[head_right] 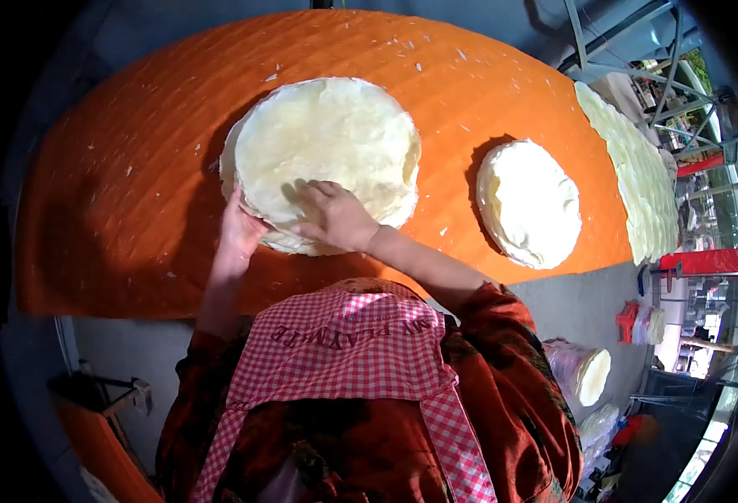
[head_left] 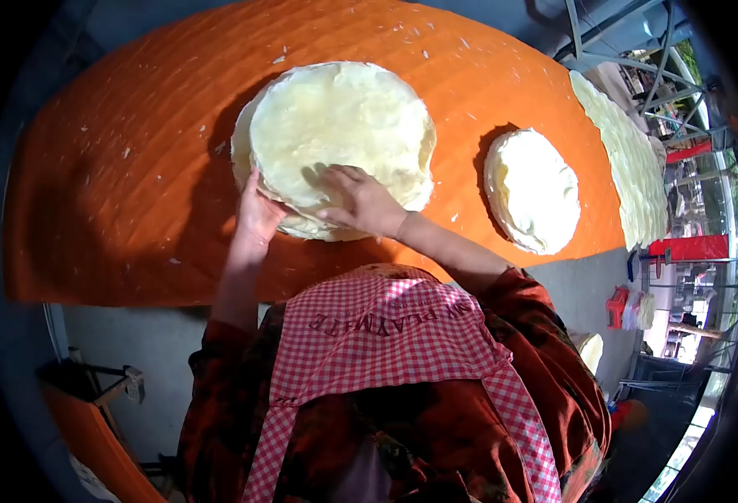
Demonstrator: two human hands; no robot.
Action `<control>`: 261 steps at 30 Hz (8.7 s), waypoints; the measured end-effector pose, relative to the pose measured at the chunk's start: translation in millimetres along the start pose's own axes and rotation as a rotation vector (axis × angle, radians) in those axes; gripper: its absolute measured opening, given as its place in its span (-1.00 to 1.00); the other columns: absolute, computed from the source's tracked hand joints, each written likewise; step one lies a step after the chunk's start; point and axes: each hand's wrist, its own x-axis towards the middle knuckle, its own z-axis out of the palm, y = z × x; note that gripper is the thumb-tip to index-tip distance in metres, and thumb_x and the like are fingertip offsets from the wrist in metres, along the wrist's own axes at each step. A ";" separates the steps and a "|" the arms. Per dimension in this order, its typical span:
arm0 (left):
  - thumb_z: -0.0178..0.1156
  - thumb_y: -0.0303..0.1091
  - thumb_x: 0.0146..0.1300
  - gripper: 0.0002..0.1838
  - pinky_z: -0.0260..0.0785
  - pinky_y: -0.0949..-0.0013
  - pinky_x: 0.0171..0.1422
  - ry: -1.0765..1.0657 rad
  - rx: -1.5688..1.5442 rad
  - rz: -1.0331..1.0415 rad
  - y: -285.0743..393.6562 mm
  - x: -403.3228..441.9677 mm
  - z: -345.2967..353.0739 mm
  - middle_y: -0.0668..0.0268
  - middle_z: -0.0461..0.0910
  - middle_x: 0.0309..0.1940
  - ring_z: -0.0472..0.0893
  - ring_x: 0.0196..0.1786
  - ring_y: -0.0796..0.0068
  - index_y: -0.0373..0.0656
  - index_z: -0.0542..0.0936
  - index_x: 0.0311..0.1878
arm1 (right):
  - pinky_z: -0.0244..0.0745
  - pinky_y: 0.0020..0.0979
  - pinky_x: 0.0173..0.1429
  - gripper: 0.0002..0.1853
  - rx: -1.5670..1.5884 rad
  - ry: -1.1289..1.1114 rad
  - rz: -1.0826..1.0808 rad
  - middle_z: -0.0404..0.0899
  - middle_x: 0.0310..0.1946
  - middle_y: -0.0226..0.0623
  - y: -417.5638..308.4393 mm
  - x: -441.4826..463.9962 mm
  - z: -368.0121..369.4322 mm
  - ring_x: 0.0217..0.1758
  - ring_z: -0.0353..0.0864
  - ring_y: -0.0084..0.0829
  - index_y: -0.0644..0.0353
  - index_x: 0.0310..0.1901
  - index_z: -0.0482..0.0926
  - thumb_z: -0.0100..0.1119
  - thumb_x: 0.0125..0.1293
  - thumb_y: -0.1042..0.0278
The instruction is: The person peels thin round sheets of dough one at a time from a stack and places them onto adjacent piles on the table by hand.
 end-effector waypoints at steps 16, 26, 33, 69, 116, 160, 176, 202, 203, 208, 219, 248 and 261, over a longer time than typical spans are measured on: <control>0.06 -0.45 0.27 -0.59 0.53 0.17 -0.03 -0.147 0.199 0.110 -9.9 8.4 -21.0 0.24 0.53 0.05 0.53 0.09 0.33 -0.21 0.40 0.20 | 0.38 -0.18 0.22 -0.24 -0.093 -0.174 0.092 0.39 0.15 0.13 -25.9 25.2 4.4 0.16 0.45 0.02 0.29 0.29 0.20 0.19 0.16 0.01; 0.19 -0.48 0.23 -0.55 0.36 0.35 0.20 0.030 0.226 0.163 -11.6 -0.8 -0.2 0.24 0.50 0.06 0.48 0.12 0.38 -0.25 0.39 0.20 | 0.56 -0.28 -0.08 -0.28 -0.326 0.092 0.019 0.47 -0.01 0.05 -33.3 19.2 32.8 -0.02 0.57 -0.08 0.32 0.26 0.24 0.21 0.09 0.19; -0.01 -0.32 0.41 -0.57 0.34 0.33 0.23 0.150 0.194 0.109 -20.0 -5.4 -3.7 0.21 0.39 0.17 0.45 0.15 0.37 -0.25 0.28 0.28 | 0.54 -0.28 -0.40 -0.68 -0.447 -0.008 0.064 0.63 -0.43 -0.13 -29.1 38.6 19.8 -0.45 0.66 -0.19 0.26 -0.15 0.48 0.16 0.10 0.25; -0.24 0.45 0.24 -0.06 0.06 -0.24 0.37 0.003 0.104 0.102 -18.6 -12.9 -4.4 0.15 -0.05 0.46 0.06 0.46 0.11 -0.03 -0.13 0.48 | 0.47 -0.40 0.03 -0.78 0.316 0.016 0.311 0.62 -0.17 -0.24 40.1 25.8 -65.8 -0.06 0.56 -0.48 0.26 -0.11 0.58 0.23 0.26 0.36; -0.30 0.29 0.36 -0.24 0.14 -0.17 0.35 -0.037 0.059 -0.022 -11.7 -10.9 -4.0 0.15 0.10 0.42 0.17 0.42 0.08 -0.02 0.05 0.45 | 0.51 -0.26 0.06 -0.59 -0.393 -0.037 -0.079 0.60 -0.04 -0.26 84.6 -54.3 -38.5 0.03 0.57 -0.22 0.16 0.01 0.57 0.06 0.07 0.56; 0.25 -0.33 0.19 -0.53 0.35 0.27 0.21 0.119 0.340 0.197 -1.9 34.5 -38.3 0.21 0.55 0.01 0.50 0.10 0.33 -0.32 0.46 0.15 | 0.27 -0.31 0.32 -0.50 0.997 -0.218 0.762 0.48 0.16 -0.31 202.0 -4.8 -131.1 0.22 0.40 -0.43 0.24 0.20 0.45 0.19 0.27 0.19; 0.23 -0.66 0.02 -0.38 0.44 0.11 0.18 0.168 0.615 0.036 -3.9 25.4 -6.2 -0.01 0.42 0.11 0.50 0.14 0.09 -0.39 0.29 0.20 | 0.52 -0.35 -0.07 -0.46 0.963 0.500 1.059 0.60 -0.12 -0.19 158.5 -72.4 -16.5 -0.15 0.61 -0.36 0.27 0.08 0.46 0.22 0.21 0.02; 0.17 -0.49 0.18 -0.40 0.36 0.02 0.24 0.163 0.483 -0.153 -12.6 16.0 -13.1 0.06 0.39 0.19 0.42 0.22 0.09 -0.32 0.26 0.30 | 0.52 -0.11 -0.06 -0.62 1.576 0.690 0.868 0.59 -0.12 -0.16 40.9 -111.9 -8.8 -0.04 0.57 -0.21 0.31 0.04 0.48 0.07 0.21 0.34; 0.16 -0.50 0.18 -0.45 0.37 0.06 0.24 0.209 0.493 -0.097 -16.7 1.9 0.9 0.08 0.41 0.17 0.43 0.22 0.14 -0.30 0.30 0.26 | 0.56 -0.19 -0.14 -0.65 1.587 0.680 0.870 0.59 -0.16 -0.12 36.4 -111.1 -16.3 -0.10 0.59 -0.19 0.37 -0.01 0.49 0.11 0.17 0.42; 0.19 -0.53 0.16 -0.55 0.50 0.19 0.08 0.210 0.376 -0.032 -53.9 -38.3 8.6 0.17 0.51 0.02 0.55 0.03 0.23 -0.25 0.40 0.15 | 0.50 -0.13 0.07 -0.58 1.705 0.871 1.031 0.53 0.01 -0.08 57.0 -130.9 -2.8 0.06 0.53 -0.17 0.36 0.10 0.43 0.06 0.22 0.37; 0.16 0.09 0.22 -0.29 0.15 -0.08 0.38 0.165 0.141 -0.033 -13.6 -16.5 11.0 0.22 0.32 0.30 0.32 0.32 0.17 -0.12 0.27 0.33 | 0.50 -0.18 0.05 -0.56 1.452 0.805 1.028 0.58 -0.07 -0.24 61.5 -142.9 1.0 0.03 0.55 -0.27 0.29 0.08 0.46 0.26 0.12 0.50; 0.15 -0.56 0.18 -0.38 0.41 0.19 -0.06 -0.147 0.660 -0.241 -423.2 104.0 280.7 0.25 0.41 0.16 0.48 0.09 0.27 0.01 0.22 0.30 | 0.53 -0.32 0.08 -0.52 1.185 0.848 0.956 0.59 -0.07 -0.17 379.9 -473.9 -289.8 -0.07 0.62 -0.26 0.33 0.11 0.43 0.23 0.10 0.60; 0.17 -0.47 0.20 -0.59 0.39 0.19 -0.05 0.078 0.849 -0.171 -434.0 93.4 286.6 0.23 0.48 0.05 0.53 -0.02 0.33 -0.13 0.34 0.11 | 0.47 -0.33 0.13 -0.46 0.873 0.882 0.875 0.56 0.01 -0.15 381.6 -470.9 -280.1 0.05 0.56 -0.35 0.33 0.17 0.37 0.29 0.16 0.41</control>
